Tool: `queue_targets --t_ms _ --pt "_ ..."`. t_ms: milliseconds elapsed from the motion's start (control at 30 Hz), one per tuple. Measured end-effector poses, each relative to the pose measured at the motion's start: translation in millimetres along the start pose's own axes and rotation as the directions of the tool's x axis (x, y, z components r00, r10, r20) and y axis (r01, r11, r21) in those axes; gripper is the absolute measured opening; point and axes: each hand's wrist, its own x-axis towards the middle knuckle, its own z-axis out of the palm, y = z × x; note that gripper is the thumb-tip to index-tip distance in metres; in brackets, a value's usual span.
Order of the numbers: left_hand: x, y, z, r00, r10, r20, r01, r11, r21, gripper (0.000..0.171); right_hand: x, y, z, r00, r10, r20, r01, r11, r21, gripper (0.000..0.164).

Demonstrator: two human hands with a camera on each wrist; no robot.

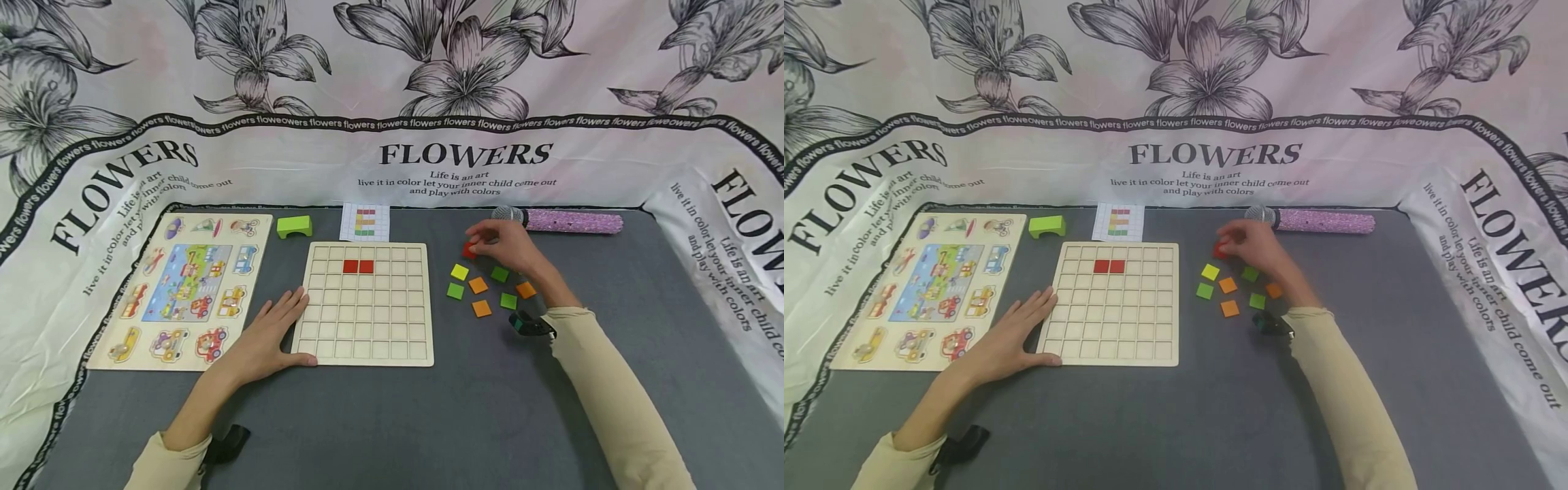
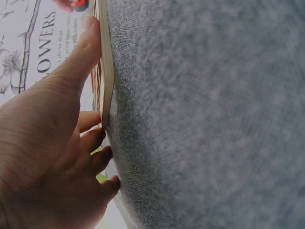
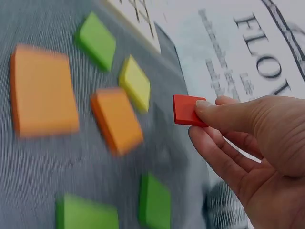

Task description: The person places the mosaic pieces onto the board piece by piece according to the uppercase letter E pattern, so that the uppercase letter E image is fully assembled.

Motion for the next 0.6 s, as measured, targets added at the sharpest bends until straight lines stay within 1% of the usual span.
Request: queue_targets --t_ms 100,233,333,433,600 --pt "0.2 0.4 -0.5 1.000 -0.003 0.003 0.003 1.000 0.005 0.109 7.4 -11.1 11.3 0.999 -0.032 0.014 0.032 0.999 0.014 0.028" --pt "0.6 0.3 -1.0 1.000 -0.004 0.004 0.004 1.000 0.015 0.109 15.1 -27.2 27.6 0.997 -0.069 0.035 0.067 0.995 0.068 0.028" --pt "0.7 0.4 -1.5 1.000 -0.004 0.004 0.004 1.000 0.016 0.109 20.3 -39.2 40.5 0.994 -0.104 0.033 0.099 0.988 0.118 0.026" --pt "0.4 0.4 -1.8 1.000 -0.004 0.004 0.004 1.000 0.011 0.109 25.8 -50.0 54.6 0.989 -0.147 0.027 0.142 0.981 0.133 0.025" --pt "0.6 -0.4 -0.7 1.000 0.001 0.004 -0.001 1.000 0.007 0.109 33.4 -67.6 75.6 0.984 -0.169 0.046 0.161 0.975 0.154 0.023"
